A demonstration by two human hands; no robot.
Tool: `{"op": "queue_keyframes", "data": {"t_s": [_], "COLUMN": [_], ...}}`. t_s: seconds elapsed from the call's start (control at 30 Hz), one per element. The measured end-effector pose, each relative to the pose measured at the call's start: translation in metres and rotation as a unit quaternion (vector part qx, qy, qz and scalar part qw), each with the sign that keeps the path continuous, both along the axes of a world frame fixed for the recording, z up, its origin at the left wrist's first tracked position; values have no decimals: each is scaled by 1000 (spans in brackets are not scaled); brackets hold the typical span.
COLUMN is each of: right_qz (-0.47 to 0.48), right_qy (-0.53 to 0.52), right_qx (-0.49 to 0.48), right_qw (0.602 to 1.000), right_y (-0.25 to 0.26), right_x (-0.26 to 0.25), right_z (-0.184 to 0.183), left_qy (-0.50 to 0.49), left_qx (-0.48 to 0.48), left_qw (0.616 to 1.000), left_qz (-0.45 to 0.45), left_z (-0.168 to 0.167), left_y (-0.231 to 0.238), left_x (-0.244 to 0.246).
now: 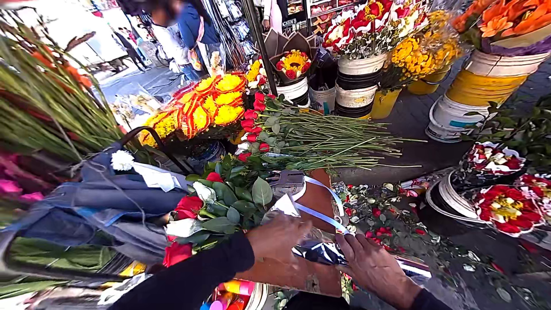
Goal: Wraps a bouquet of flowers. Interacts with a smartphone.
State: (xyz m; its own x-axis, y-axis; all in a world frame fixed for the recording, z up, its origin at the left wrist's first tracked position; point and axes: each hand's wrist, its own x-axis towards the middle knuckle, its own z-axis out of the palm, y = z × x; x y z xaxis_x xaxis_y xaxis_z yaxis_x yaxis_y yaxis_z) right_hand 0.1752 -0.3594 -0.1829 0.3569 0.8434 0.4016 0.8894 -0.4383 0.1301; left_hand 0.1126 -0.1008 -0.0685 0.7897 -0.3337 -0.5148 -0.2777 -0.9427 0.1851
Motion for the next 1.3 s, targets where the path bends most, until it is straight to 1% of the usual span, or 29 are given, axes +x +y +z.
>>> {"op": "queue_keyframes", "data": {"t_s": [0.03,0.1,0.2,0.27,0.33,0.4,0.43,0.47,0.5,0.53,0.57,0.63,0.67,0.7,0.73,0.8,0.83,0.87,0.9,0.93,0.97,1.0,1.03,1.1,1.13,1.2,1.23,1.27,1.3], "right_qz": [-2,-4,-8,-16,-38,-91,-124,-145,-148,-136,-116,-71,-61,-70,-90,-120,-117,-105,-93,-85,-82,-80,-79,-76,-72,-63,-60,-58,-55], "right_qy": [-5,-20,-32,-13,59,188,284,367,422,449,467,496,505,492,456,340,258,179,118,73,48,36,32,23,19,16,17,20,26], "right_qx": [2,7,32,53,56,4,-68,-141,-195,-223,-233,-212,-184,-155,-125,-54,2,58,94,112,115,112,108,104,104,100,96,91,86], "right_qw": [1000,1000,999,998,996,978,948,908,873,854,845,839,841,854,876,931,959,977,984,987,989,990,991,991,992,993,993,994,994], "right_y": [0,-1,-3,-5,-9,-19,-25,-32,-37,-42,-45,-50,-50,-48,-46,-39,-37,-36,-36,-37,-38,-40,-42,-45,-46,-49,-50,-50,-51], "right_x": [-1,-2,-4,-4,-7,-10,-10,-6,-1,3,6,16,21,25,26,24,22,22,21,21,19,16,14,12,12,12,11,10,9], "right_z": [-1,-2,-7,-7,-2,13,29,44,54,58,59,53,49,48,48,44,35,24,12,-1,-13,-22,-29,-34,-35,-36,-33,-31,-30], "left_qy": [34,79,109,101,86,77,65,46,23,-3,-38,-138,-186,-225,-295,-493,-568,-622,-655,-669,-673,-668,-653,-584,-533,-383,-300,-234,-192], "left_qx": [26,54,60,62,71,91,100,109,122,135,145,148,148,151,159,177,179,184,188,194,193,192,187,183,169,117,93,76,60], "left_qw": [999,995,992,993,994,993,993,993,992,991,988,978,970,961,940,849,800,759,731,717,714,719,734,791,828,909,934,946,950], "left_qz": [29,36,19,14,12,6,4,0,-6,-13,-25,-52,-57,-53,-60,-77,-69,-55,-39,-25,-16,-8,-2,11,31,115,167,209,240], "left_z": [-3,-3,3,3,3,14,20,28,35,43,49,55,56,55,48,18,1,-17,-34,-51,-68,-82,-91,-88,-77,-46,-29,-15,-5], "left_y": [10,24,35,39,37,29,24,18,12,6,2,1,2,4,8,21,25,28,29,30,31,31,30,24,18,7,5,7,11], "left_x": [6,16,20,21,17,10,5,-1,-8,-14,-21,-34,-38,-41,-43,-43,-41,-40,-41,-44,-50,-56,-64,-80,-87,-94,-93,-91,-88]}}
